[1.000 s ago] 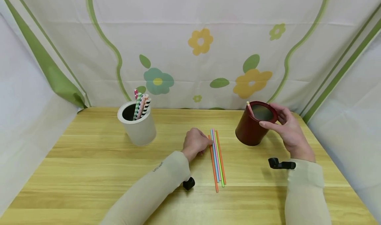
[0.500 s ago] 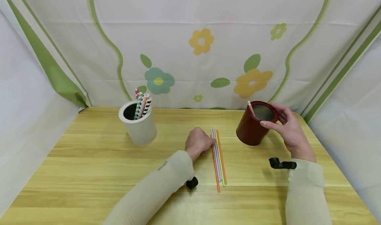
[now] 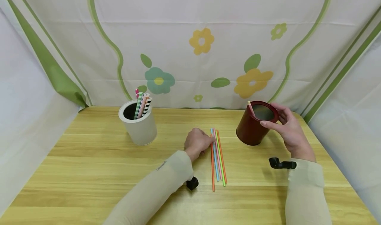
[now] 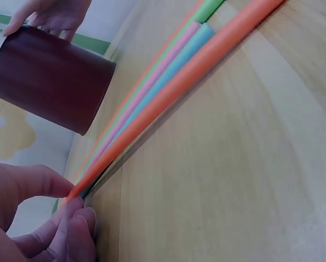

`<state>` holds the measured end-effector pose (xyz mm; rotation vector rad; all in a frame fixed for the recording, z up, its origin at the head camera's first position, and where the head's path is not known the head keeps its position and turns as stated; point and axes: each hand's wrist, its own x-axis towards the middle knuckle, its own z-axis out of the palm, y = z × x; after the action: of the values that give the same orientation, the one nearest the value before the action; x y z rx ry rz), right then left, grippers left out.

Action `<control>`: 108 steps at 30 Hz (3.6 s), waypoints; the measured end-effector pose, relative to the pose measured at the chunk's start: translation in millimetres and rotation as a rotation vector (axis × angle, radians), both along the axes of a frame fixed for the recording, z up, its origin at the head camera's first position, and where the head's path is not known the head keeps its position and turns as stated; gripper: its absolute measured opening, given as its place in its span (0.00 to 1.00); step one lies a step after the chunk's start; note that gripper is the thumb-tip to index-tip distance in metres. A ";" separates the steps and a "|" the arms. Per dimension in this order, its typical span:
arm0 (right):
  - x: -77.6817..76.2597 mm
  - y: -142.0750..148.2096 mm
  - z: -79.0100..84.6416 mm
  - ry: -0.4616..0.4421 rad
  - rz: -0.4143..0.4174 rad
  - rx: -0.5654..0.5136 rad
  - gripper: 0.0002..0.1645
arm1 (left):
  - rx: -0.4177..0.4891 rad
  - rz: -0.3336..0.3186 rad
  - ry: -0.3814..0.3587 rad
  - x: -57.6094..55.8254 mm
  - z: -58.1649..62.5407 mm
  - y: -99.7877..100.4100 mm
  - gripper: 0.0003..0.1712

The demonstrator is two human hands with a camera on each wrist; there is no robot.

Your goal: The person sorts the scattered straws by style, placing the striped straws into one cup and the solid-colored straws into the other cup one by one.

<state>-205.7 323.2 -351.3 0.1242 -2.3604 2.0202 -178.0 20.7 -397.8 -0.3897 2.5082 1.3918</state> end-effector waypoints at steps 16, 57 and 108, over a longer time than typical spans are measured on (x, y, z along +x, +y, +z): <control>-0.5 1.0 -2.3 0.012 0.009 -0.022 0.46 | 0.414 0.082 -0.029 1.4 -7.2 -16.3 0.07; -0.4 -0.3 -4.2 0.009 0.016 -0.014 0.47 | 0.933 0.073 -0.029 -2.1 -16.6 -49.1 0.17; -3.3 -1.5 -3.8 0.004 0.019 -0.021 0.47 | 1.065 0.049 0.658 -15.3 133.4 32.8 0.12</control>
<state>-209.0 321.8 -355.1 0.1506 -2.3441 2.0501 -193.3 53.5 -264.4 0.2713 1.6690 2.9042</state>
